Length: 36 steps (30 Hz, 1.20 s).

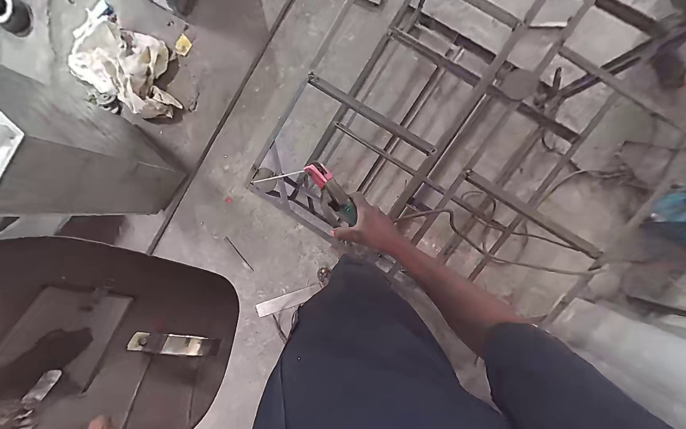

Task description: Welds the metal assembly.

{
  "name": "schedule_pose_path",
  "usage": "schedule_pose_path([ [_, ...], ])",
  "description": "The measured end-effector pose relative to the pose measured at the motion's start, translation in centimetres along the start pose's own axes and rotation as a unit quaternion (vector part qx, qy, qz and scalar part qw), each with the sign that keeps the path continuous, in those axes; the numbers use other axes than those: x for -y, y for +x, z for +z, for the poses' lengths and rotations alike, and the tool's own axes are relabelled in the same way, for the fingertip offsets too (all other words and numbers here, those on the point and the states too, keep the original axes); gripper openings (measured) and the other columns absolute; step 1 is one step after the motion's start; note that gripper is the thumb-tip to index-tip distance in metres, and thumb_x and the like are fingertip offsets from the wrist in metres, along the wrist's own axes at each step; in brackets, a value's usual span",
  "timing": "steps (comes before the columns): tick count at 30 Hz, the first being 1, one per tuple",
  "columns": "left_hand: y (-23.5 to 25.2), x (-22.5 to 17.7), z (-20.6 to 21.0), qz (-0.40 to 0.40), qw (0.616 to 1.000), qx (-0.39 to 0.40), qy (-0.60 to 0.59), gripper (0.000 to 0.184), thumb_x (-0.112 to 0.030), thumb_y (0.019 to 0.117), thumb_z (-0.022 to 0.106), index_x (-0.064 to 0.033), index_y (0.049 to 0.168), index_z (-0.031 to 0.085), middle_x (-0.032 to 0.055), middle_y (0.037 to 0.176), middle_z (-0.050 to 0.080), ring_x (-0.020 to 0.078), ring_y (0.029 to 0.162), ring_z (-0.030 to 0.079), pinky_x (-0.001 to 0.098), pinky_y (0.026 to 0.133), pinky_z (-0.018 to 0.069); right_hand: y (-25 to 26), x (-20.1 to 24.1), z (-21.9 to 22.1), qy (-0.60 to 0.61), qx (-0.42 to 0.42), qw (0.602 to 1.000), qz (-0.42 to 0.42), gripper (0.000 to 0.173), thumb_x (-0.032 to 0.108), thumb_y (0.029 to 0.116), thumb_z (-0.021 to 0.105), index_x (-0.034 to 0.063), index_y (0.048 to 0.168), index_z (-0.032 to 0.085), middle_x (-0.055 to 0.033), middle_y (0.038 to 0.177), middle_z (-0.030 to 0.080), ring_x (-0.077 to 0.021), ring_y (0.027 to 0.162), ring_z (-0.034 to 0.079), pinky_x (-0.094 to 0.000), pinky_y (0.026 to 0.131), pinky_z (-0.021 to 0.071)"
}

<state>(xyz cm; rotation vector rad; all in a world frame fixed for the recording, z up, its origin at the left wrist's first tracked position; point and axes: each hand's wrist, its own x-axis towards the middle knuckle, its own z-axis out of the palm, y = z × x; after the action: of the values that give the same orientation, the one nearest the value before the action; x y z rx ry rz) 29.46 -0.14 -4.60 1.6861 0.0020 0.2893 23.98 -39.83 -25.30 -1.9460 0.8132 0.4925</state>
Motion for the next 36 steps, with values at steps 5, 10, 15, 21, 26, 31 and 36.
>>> schedule_pose_path([
  [5,1.3,0.2,2.7,0.038,0.996,0.058,0.059,0.032,-0.005,0.0921,0.055,-0.0001,0.124,0.052,0.0027,0.104,0.073,0.0122,0.101,0.071,0.0336,0.094,0.0577,1.2,-0.8,-0.3,0.003,0.014,1.0,0.001,0.104,0.072,0.0675,0.078,0.0205,0.148,0.04,-0.0111,0.089,0.069,-0.0306,0.077,0.069,-0.0576,0.066,0.0569],
  [10,0.4,0.8,5.3,-0.045,0.993,0.105,0.016,0.039,-0.008,0.0877,0.067,-0.0053,0.124,0.055,-0.0045,0.102,0.074,0.0058,0.099,0.071,0.0266,0.09,0.0584,1.8,-0.8,-1.3,0.01,0.019,1.0,-0.004,0.103,0.071,0.0679,0.08,0.0196,0.147,0.041,-0.0126,0.09,0.07,-0.0319,0.078,0.07,-0.0585,0.068,0.0571],
  [15,-2.1,0.9,10.3,-0.103,0.975,0.193,-0.048,0.057,-0.017,0.0771,0.083,-0.0211,0.128,0.057,-0.011,0.109,0.074,0.0027,0.102,0.07,0.0257,0.089,0.0597,2.0,-0.5,-1.9,0.031,0.016,0.999,-0.008,0.101,0.066,0.0702,0.083,0.0185,0.148,0.04,-0.014,0.09,0.07,-0.0326,0.077,0.07,-0.0591,0.068,0.057],
  [21,-3.2,1.9,13.0,-0.149,0.942,0.274,-0.125,0.072,-0.026,0.0689,0.094,-0.0167,0.129,0.056,-0.0021,0.109,0.074,0.0105,0.099,0.072,0.033,0.086,0.0626,1.2,0.2,-2.9,0.049,0.045,0.997,-0.049,0.075,0.041,0.0809,0.083,0.0061,0.138,0.048,-0.0195,0.092,0.067,-0.0355,0.083,0.068,-0.0587,0.073,0.0537],
  [26,-4.1,4.2,10.0,-0.12,0.94,0.293,-0.128,0.064,-0.013,0.0781,0.085,-0.0092,0.133,0.054,0.0045,0.117,0.072,0.0155,0.106,0.07,0.0364,0.09,0.0606,0.8,0.8,-3.9,0.06,0.058,0.996,-0.032,0.068,0.036,0.0819,0.083,0.0051,0.134,0.051,-0.0184,0.09,0.067,-0.0344,0.082,0.066,-0.0579,0.073,0.0522],
  [31,-4.4,3.3,9.8,-0.137,0.935,0.298,-0.134,0.059,-0.011,0.0803,0.083,-0.0095,0.133,0.056,0.0039,0.117,0.072,0.015,0.107,0.07,0.0357,0.093,0.059,1.2,0.3,-3.9,0.051,0.059,0.996,-0.035,0.078,0.042,0.0798,0.087,0.0044,0.137,0.049,-0.0211,0.093,0.067,-0.0369,0.086,0.067,-0.0597,0.076,0.0526],
  [36,-4.3,0.2,13.0,-0.179,0.936,0.274,-0.126,0.066,-0.024,0.0727,0.092,-0.019,0.129,0.058,-0.0037,0.11,0.075,0.0085,0.101,0.072,0.0306,0.088,0.0617,1.2,0.3,-3.9,0.049,0.065,0.996,-0.03,0.079,0.049,0.0798,0.084,0.0052,0.136,0.049,-0.0191,0.091,0.067,-0.0347,0.085,0.067,-0.0581,0.076,0.0528],
])
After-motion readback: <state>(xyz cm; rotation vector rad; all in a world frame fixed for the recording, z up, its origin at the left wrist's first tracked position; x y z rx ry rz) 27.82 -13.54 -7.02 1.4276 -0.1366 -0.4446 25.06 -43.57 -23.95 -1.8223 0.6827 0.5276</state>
